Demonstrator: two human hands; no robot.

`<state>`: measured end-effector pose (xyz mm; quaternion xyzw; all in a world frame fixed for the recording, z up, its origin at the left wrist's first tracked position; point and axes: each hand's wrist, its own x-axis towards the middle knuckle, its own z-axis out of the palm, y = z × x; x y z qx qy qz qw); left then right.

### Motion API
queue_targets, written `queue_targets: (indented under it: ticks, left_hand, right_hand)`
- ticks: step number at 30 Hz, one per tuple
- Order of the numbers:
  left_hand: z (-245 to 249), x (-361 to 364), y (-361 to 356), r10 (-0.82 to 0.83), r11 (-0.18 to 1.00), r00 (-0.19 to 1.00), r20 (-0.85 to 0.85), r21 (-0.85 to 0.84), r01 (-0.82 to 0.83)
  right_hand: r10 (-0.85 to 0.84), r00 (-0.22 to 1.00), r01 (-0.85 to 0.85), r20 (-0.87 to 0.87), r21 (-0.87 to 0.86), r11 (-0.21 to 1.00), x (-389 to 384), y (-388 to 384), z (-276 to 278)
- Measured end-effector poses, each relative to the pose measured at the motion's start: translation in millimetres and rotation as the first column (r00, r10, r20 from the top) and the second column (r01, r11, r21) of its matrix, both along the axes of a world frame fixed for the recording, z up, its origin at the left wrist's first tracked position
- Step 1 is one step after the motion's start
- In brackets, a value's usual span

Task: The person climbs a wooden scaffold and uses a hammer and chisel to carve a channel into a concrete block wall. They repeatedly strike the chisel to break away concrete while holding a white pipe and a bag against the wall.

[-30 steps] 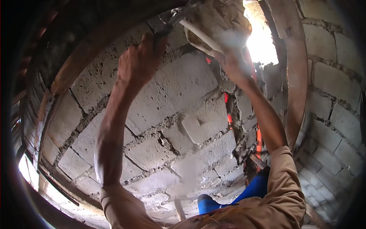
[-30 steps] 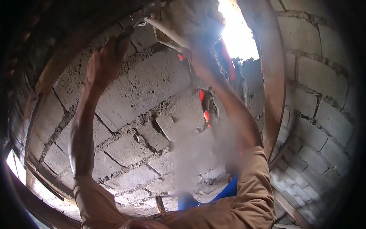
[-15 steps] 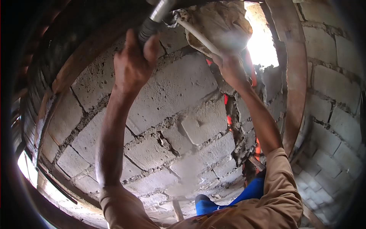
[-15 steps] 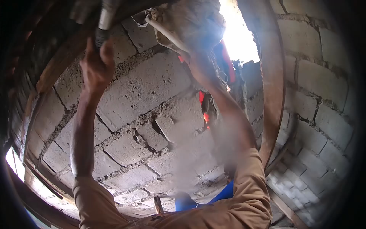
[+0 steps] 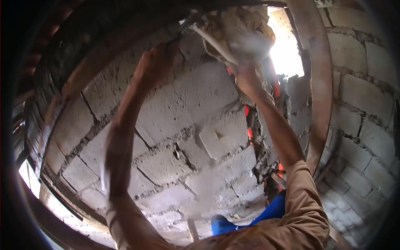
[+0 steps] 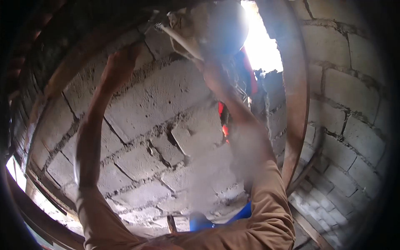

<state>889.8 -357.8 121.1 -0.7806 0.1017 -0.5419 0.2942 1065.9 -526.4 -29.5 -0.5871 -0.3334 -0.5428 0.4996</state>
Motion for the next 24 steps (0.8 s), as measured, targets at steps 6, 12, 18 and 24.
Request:
queue_targets:
  ticks: [6,12,18,24]
  left_hand:
    - [-20,-26,-14,-0.231,0.889,0.969,0.084,-0.386,0.245]
    - [-13,11,20,-0.121,0.948,0.985,-0.121,-0.308,0.078]
    - [-38,-47,0,-0.173,0.802,0.984,0.048,-0.573,0.169]
    - [-41,-66,8,-0.170,0.801,0.981,0.093,-0.567,0.192]
  right_hand:
    - [0.060,0.966,-0.077,-0.253,-0.060,0.995,-3,4,6]
    - [-0.079,0.985,0.063,-0.153,-0.108,0.992,13,-1,5]
    - [-0.193,0.975,0.181,-0.105,-0.116,0.977,-33,-20,8]
    - [-0.219,0.975,0.220,0.027,-0.109,0.969,-24,-17,0]
